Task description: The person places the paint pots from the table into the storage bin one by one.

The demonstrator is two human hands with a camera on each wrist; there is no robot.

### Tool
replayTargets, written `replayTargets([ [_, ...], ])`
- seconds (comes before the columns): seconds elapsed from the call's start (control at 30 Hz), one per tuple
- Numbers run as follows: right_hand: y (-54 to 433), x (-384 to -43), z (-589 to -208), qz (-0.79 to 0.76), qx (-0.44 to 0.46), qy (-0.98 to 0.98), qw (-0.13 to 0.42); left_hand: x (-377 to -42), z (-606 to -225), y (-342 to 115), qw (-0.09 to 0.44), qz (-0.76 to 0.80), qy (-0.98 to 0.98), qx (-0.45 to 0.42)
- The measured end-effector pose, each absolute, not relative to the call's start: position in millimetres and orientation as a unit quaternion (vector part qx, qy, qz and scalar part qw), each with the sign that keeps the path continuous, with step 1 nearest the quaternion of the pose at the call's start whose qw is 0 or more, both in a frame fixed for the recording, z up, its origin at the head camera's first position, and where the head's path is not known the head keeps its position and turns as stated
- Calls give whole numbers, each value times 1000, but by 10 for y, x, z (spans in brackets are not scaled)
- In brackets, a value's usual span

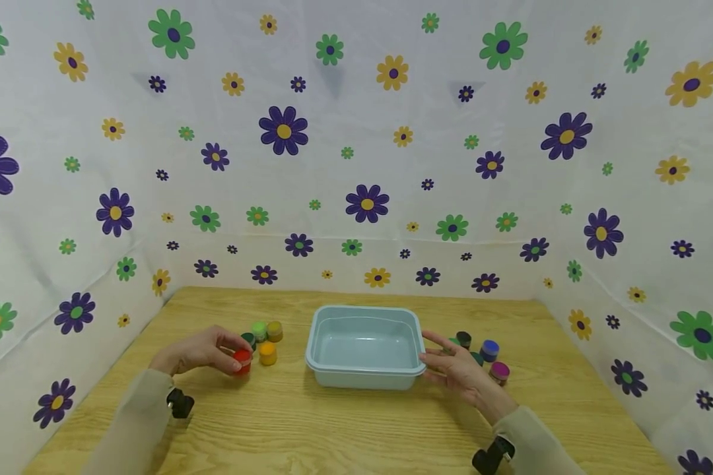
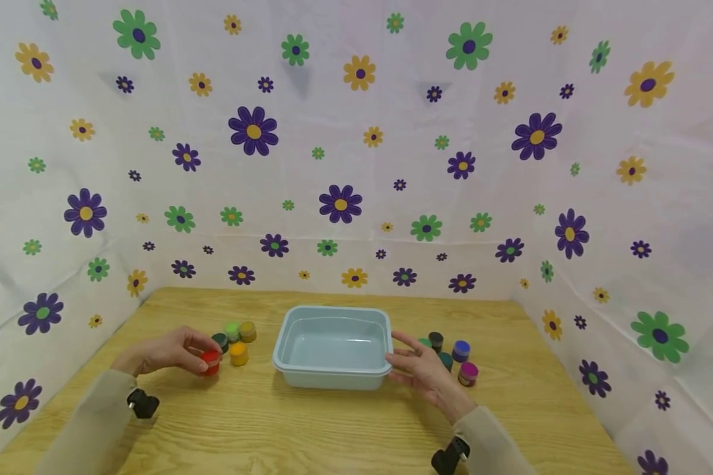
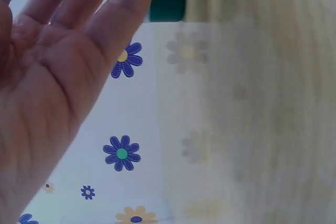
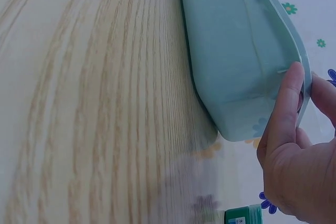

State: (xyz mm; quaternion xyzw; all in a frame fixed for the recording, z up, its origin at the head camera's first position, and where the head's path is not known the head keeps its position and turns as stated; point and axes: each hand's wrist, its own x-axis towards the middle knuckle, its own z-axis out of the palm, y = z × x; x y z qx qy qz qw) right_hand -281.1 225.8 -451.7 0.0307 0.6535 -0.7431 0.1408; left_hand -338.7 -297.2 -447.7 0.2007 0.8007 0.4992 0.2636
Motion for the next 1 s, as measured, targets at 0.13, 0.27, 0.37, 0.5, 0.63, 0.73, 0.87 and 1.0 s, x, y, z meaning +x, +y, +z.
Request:
replayTargets([
  [0.13,2244,-2814,-4535,-741,31,655,141,-3417,-4437,-2939,251,509,793,223],
  [0.27,2238,-2811,-4547,-741,35,657,138,-3444,-4402,-2872,240,526,783,231],
  [0.37,2236,-2813,-4548,-743,39,654,136,-3462,-4377,-2804,233,531,780,232],
  [0.5,2237,-2817,-4552,-745,42,652,132,-3485,-4330,-2700,214,531,784,241],
  [0.63,2251,-2813,-4565,-746,36,651,134,-3507,-4281,-2575,194,536,787,237],
  [0.73,2262,-2808,-4562,-746,31,650,138,-3526,-4247,-2465,185,545,785,231],
  [0.87,2268,-2808,-4547,-752,30,642,144,-3548,-4207,-2316,171,555,782,224],
  [1.0,2265,-2807,-4534,-758,30,634,151,-3546,-4166,-2160,161,553,789,212],
])
